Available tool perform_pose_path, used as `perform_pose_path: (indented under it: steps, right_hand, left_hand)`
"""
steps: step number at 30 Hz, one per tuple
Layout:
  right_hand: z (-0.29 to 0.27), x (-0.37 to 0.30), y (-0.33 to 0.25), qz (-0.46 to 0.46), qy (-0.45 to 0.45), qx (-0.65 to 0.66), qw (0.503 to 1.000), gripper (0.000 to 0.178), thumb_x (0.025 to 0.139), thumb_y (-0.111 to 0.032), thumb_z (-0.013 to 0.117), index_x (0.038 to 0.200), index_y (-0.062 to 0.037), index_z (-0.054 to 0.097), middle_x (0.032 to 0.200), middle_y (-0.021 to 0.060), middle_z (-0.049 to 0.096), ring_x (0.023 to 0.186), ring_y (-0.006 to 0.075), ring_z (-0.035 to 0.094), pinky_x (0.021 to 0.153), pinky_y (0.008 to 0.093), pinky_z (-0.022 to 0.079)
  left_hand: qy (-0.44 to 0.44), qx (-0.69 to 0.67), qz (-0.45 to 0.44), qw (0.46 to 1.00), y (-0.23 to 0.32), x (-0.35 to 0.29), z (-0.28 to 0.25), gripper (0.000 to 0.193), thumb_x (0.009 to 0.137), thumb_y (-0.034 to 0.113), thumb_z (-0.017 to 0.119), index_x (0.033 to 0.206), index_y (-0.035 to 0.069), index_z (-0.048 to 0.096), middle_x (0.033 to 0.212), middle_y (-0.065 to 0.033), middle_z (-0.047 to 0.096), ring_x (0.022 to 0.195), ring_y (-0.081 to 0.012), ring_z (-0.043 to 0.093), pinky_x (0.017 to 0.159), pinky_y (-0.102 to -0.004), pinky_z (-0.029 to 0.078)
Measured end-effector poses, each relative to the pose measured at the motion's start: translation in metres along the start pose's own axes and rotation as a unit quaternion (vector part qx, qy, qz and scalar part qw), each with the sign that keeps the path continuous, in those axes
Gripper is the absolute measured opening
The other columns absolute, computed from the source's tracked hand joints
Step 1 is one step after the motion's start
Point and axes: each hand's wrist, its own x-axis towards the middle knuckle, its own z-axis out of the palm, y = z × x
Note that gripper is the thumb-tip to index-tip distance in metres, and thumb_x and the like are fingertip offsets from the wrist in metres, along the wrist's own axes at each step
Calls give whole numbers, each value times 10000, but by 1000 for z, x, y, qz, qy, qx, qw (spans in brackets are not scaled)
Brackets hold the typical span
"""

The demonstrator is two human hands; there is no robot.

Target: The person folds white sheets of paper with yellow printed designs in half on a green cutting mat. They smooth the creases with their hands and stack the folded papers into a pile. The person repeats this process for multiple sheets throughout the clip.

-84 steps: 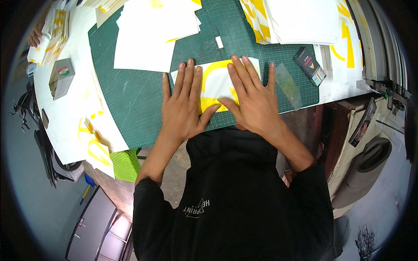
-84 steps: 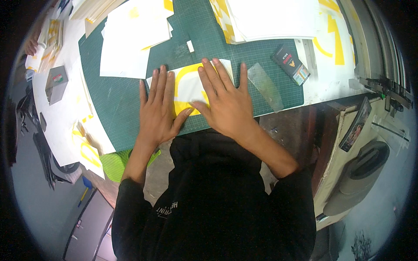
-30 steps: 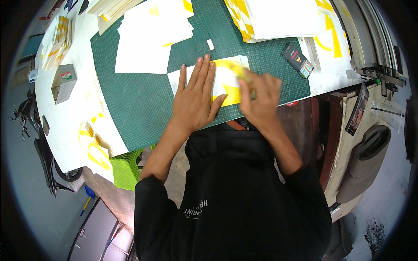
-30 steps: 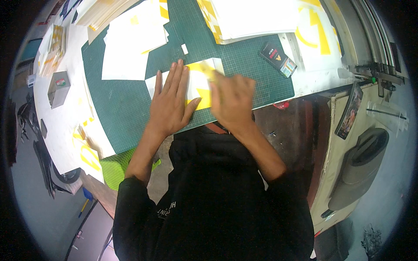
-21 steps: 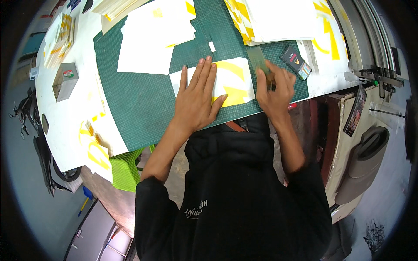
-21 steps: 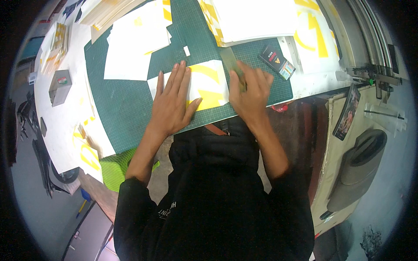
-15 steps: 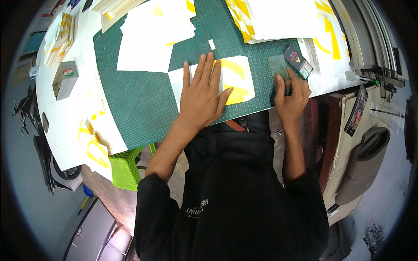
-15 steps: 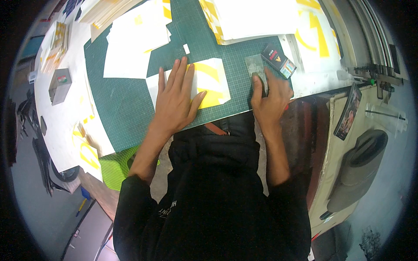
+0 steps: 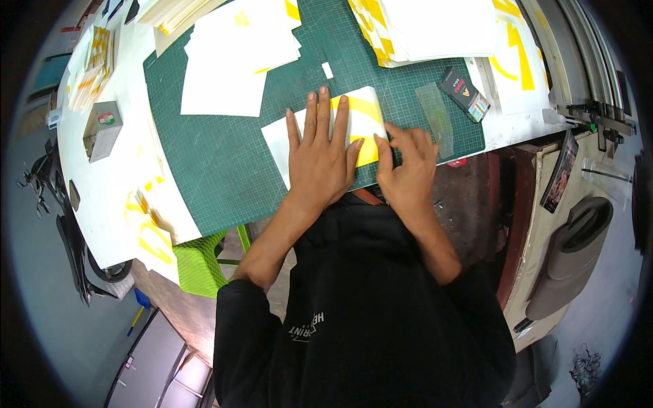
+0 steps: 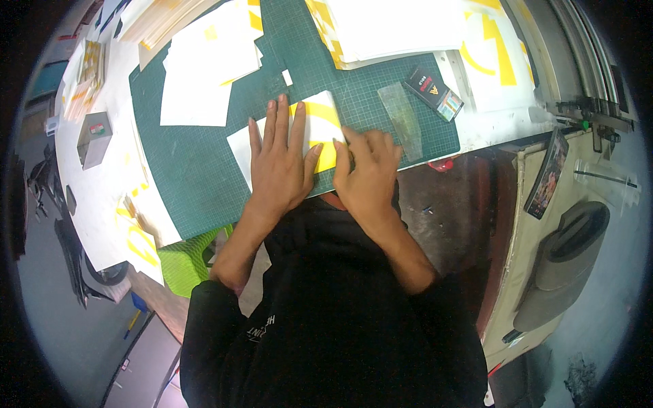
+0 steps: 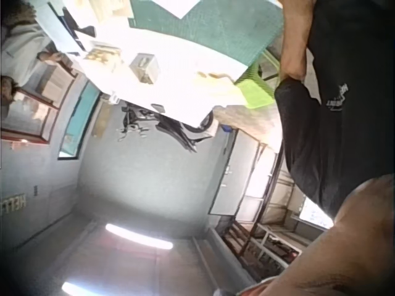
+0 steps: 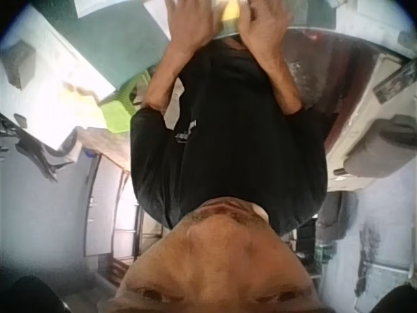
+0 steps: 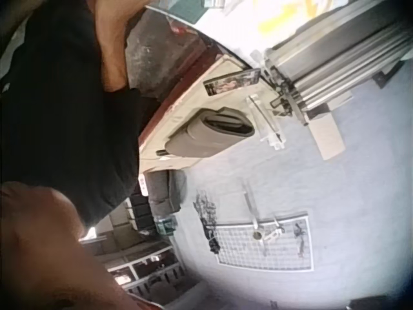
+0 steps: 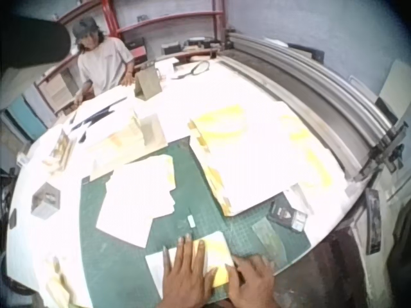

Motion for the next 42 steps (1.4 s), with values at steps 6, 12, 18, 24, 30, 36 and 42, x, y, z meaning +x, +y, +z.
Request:
perform_pose_path:
  steps: [6, 12, 18, 24, 30, 36, 42]
  right_hand:
    - [3, -15, -2, -107, -3, -81, 991, 388, 939, -190, 702, 1294, -36, 681, 1063, 136, 558, 980, 295, 532, 822, 454, 375]
    - [-3, -31, 5, -122, -7, -64, 990, 435, 944, -233, 720, 1321, -21, 670, 1101, 142, 562, 996, 295, 523, 857, 470, 353]
    - [-5, -51, 15, -109, 8, -88, 990, 498, 942, -331, 741, 1332, -30, 670, 1115, 136, 559, 1029, 284, 503, 869, 491, 328]
    - [-7, -51, 16, -115, 3, -92, 989, 477, 945, -334, 740, 1318, -41, 680, 1118, 137, 560, 1027, 280, 502, 867, 489, 325]
    - [-9, -50, 17, -118, -1, -90, 989, 464, 943, -343, 745, 1292, -41, 695, 1124, 138, 562, 1027, 278, 503, 870, 490, 326]
    - [-10, -49, 18, -123, -10, -93, 988, 473, 948, -376, 736, 1291, -52, 701, 1129, 139, 558, 1029, 278, 498, 881, 508, 325]
    - [-13, -26, 10, -107, -57, -112, 986, 496, 972, -438, 699, 1337, -103, 685, 1116, 141, 550, 1034, 286, 495, 886, 530, 322]
  left_hand:
    - [-38, 37, 114, 992, -4, 17, -6, 606, 1015, 268, 575, 1600, 282, 415, 1693, -250, 217, 1566, -462, 204, 1207, -717, 140]
    - [-30, 23, 98, 994, -11, 18, 1, 539, 1026, 278, 513, 1563, 237, 485, 1679, -248, 263, 1566, -456, 214, 1230, -682, 121]
    - [-30, 21, 94, 995, -11, 17, 0, 539, 1021, 276, 516, 1557, 231, 495, 1669, -252, 284, 1563, -447, 233, 1233, -679, 113]
    - [-22, 23, 100, 994, -12, 18, 3, 528, 1010, 289, 547, 1534, 225, 532, 1672, -246, 292, 1560, -438, 248, 1218, -685, 150]
    - [-17, 20, 99, 995, -13, 18, 4, 521, 1009, 290, 553, 1527, 229, 542, 1670, -246, 298, 1565, -430, 241, 1221, -678, 151]
    - [-7, 24, 106, 994, -16, 16, 7, 533, 999, 285, 578, 1528, 233, 544, 1665, -260, 299, 1564, -439, 239, 1217, -683, 151]
    - [-16, 9, 99, 995, -15, 17, 6, 481, 1045, 305, 505, 1523, 269, 550, 1674, -236, 290, 1566, -435, 238, 1239, -684, 96]
